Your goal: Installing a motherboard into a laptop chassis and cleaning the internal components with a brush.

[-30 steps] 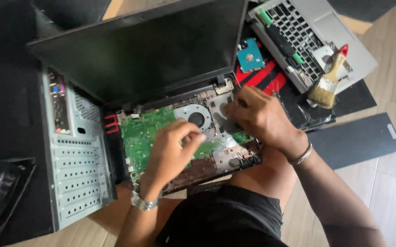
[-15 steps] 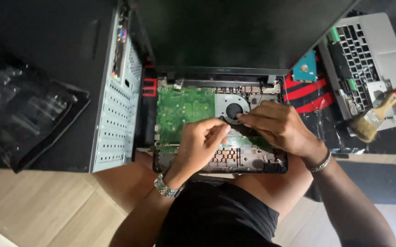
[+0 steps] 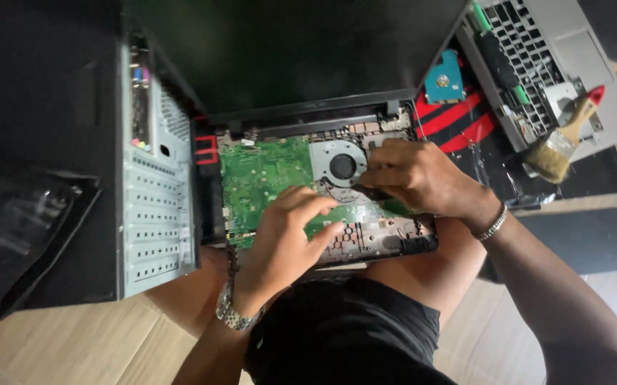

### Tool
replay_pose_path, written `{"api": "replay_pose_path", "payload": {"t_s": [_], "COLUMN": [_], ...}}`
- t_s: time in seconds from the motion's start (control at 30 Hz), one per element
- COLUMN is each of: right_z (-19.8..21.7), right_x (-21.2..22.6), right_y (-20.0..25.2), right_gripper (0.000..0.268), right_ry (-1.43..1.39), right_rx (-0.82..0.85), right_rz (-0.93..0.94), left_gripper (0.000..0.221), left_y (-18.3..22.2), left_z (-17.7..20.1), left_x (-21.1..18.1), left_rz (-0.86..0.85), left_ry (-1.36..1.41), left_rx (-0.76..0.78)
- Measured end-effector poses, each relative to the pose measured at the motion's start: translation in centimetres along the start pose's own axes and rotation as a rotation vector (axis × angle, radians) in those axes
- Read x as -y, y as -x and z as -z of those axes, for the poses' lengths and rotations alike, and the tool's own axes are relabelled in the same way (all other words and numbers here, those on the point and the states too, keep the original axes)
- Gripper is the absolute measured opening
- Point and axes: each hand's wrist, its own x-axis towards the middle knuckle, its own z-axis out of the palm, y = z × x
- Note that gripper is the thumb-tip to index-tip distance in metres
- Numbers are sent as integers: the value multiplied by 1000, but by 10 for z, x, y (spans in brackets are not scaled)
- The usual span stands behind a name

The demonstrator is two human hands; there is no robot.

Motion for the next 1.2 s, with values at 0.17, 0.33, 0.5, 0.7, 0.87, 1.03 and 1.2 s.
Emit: {"api": "replay_pose_path", "payload": {"t_s": [0.17, 0.33, 0.5, 0.7, 0.87, 1.03, 1.2], "right_z": [16, 21, 25, 21, 20, 25, 19], "right_x": [3, 1, -5, -13, -17, -16, -26], "right_y": [-12, -16, -10, 2, 7, 4, 10], "right_gripper": [9, 10, 10, 9, 12, 11, 18], "right_ry": [29, 101, 135, 117, 145, 103, -31], "right_rx": [147, 243, 273, 360, 387, 405, 421], "right_rz": [-27, -43, -22, -87, -82, -111, -142], "left_gripper": [23, 21, 14, 21, 17, 14, 14], "left_y": [8, 14, 6, -1, -6, -11, -14], "left_z": [2, -22, -36, -48, -58, -61, -61], "left_x": [-8, 5, 7, 13, 14, 9, 2], "left_rz": [5, -15, -55, -70, -47, -25, -23], "left_ry": [-135, -250, -319, -362, -392, -415, -431], "left_rx": [62, 31, -19, 28, 51, 70, 52]}}
